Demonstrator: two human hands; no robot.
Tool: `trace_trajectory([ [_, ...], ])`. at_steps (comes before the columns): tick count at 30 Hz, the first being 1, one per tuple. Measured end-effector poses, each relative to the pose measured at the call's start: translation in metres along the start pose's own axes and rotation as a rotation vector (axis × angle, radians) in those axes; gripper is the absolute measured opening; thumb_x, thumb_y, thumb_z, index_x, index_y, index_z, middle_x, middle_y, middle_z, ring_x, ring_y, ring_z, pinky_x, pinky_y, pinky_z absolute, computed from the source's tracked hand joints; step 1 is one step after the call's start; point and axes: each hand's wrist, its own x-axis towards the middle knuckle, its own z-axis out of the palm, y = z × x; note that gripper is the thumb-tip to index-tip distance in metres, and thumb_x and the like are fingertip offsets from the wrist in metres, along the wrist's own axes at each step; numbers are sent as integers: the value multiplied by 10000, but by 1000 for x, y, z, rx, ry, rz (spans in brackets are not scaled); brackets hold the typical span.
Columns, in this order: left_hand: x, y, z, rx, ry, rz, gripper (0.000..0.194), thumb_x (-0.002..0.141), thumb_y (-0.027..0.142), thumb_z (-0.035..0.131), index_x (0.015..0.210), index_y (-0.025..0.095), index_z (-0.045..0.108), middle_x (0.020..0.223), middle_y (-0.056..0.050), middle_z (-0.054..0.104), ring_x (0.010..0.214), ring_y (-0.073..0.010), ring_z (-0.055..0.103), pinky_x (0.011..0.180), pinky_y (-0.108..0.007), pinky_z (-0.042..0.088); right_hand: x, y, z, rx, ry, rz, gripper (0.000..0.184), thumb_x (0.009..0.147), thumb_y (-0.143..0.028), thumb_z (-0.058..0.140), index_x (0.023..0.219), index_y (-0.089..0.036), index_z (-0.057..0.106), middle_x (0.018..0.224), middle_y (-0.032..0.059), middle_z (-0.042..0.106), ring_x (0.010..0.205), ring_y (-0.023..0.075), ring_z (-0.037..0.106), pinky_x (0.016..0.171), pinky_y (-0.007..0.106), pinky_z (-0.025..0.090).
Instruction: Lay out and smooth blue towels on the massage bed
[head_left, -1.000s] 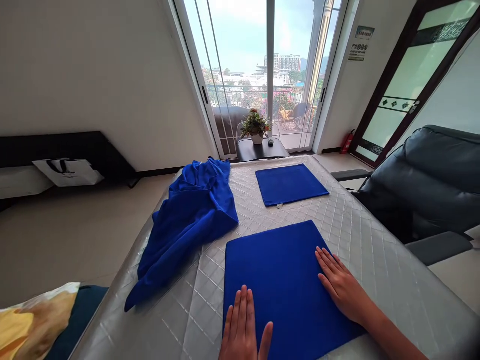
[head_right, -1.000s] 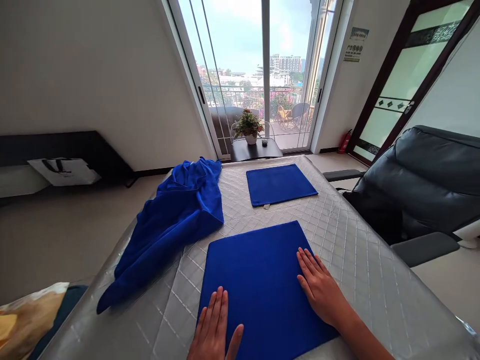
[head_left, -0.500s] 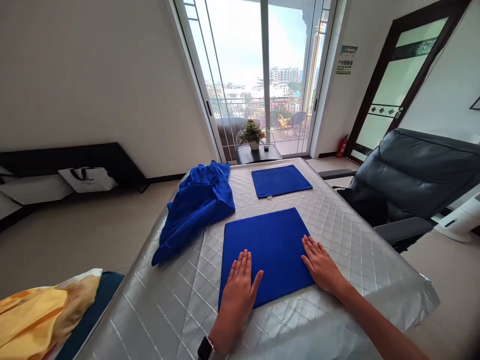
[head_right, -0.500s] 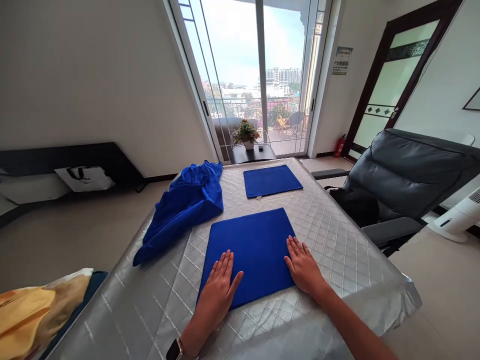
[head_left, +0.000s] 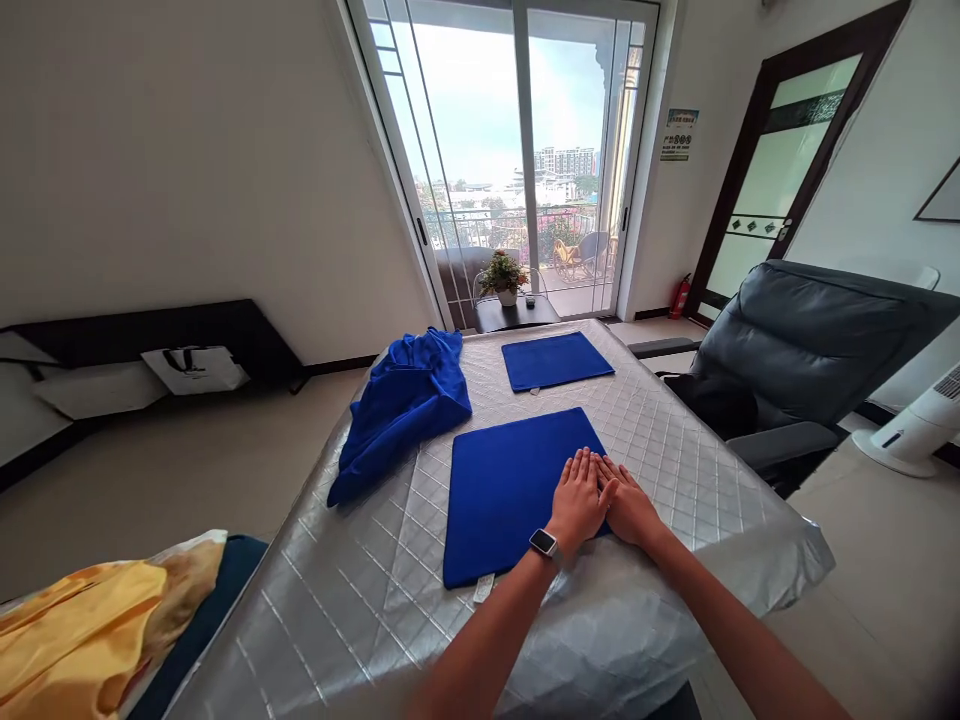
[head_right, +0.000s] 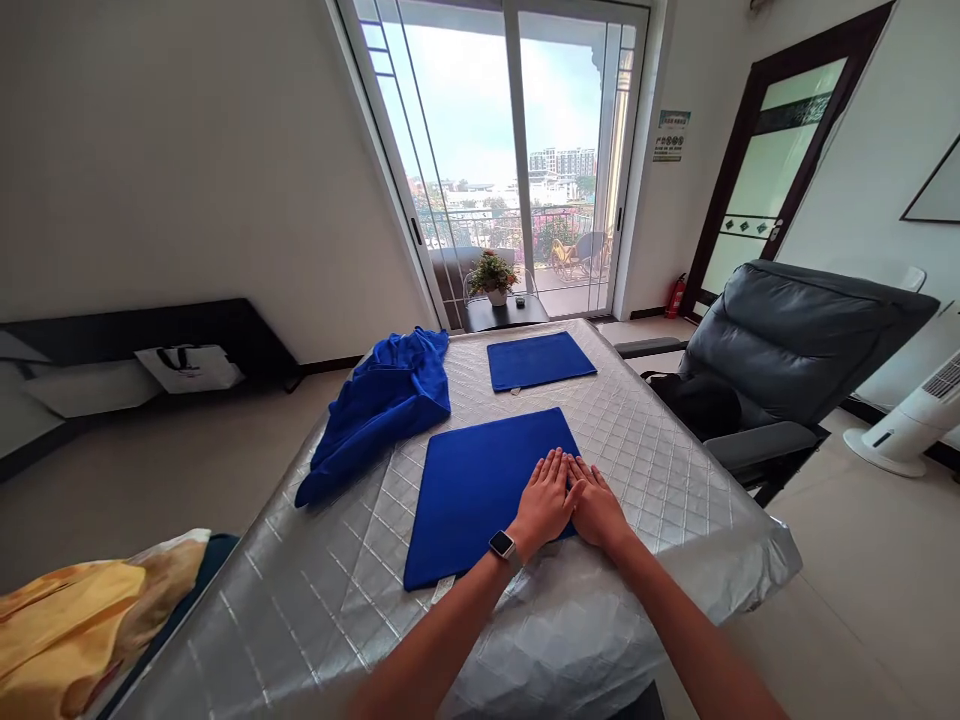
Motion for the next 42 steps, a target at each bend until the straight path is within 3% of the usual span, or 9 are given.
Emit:
trace_trajectory([
  [3,8,-3,8,-5,-32,-63,723,1066,518,165,1606,50,278,1678,-168,292,1582,-262,187,1293,-460,217,1,-1,-3,22,-18,28,615,1042,-272,268,1642,-150,218,1691,87,197,1571,208,176,1275,446,205],
  [6,-9,-18,5,-15,-43,-113,726,1063,529,147,1619,75,255,1685,-152,281,1583,-253,187,1292,-464,221,2,-2,-4,36,-38,46,605,1067,-335,228,1633,-122,245,1687,105,220,1572,209,173,1275,459,196],
  [13,-98,-93,-19,67,-59,-307,785,1041,624,167,1625,101,217,1692,-149,247,1577,-262,201,1284,-496,234,1,-1,2,62,7,51,609,1087,-405,193,1622,-127,278,1683,91,243,1568,205,193,1271,472,211],
  [16,-140,-127,-19,106,-4,-345,750,1050,602,222,1637,145,121,1692,-154,248,1571,-271,217,1270,-528,254,0,0,5,68,18,44,608,1091,-408,189,1622,-121,270,1681,93,250,1567,201,195,1273,470,216],
  [19,-170,-147,-15,93,18,-367,728,1060,563,255,1637,178,34,1703,-143,216,1577,-254,200,1265,-524,265,0,0,7,73,29,40,604,1095,-420,199,1625,-137,258,1677,97,264,1565,204,201,1268,486,235],
  [23,-185,-153,-9,73,58,-371,741,1057,557,284,1634,194,-6,1712,-128,197,1578,-252,198,1255,-513,302,-1,0,11,63,37,29,600,1098,-421,209,1628,-140,239,1678,98,260,1563,205,203,1265,493,251],
  [32,-185,-151,0,95,148,-355,781,1044,567,340,1629,189,-14,1701,-132,223,1557,-278,266,1239,-514,345,-1,3,13,48,29,18,586,1102,-450,232,1636,-211,190,1681,75,248,1558,215,214,1254,514,281],
  [42,-181,-148,-10,73,122,-351,776,1041,581,330,1634,146,82,1695,-148,236,1563,-274,247,1242,-514,342,-1,0,2,69,25,25,587,1106,-441,218,1640,-203,159,1684,83,242,1561,216,199,1254,518,283],
])
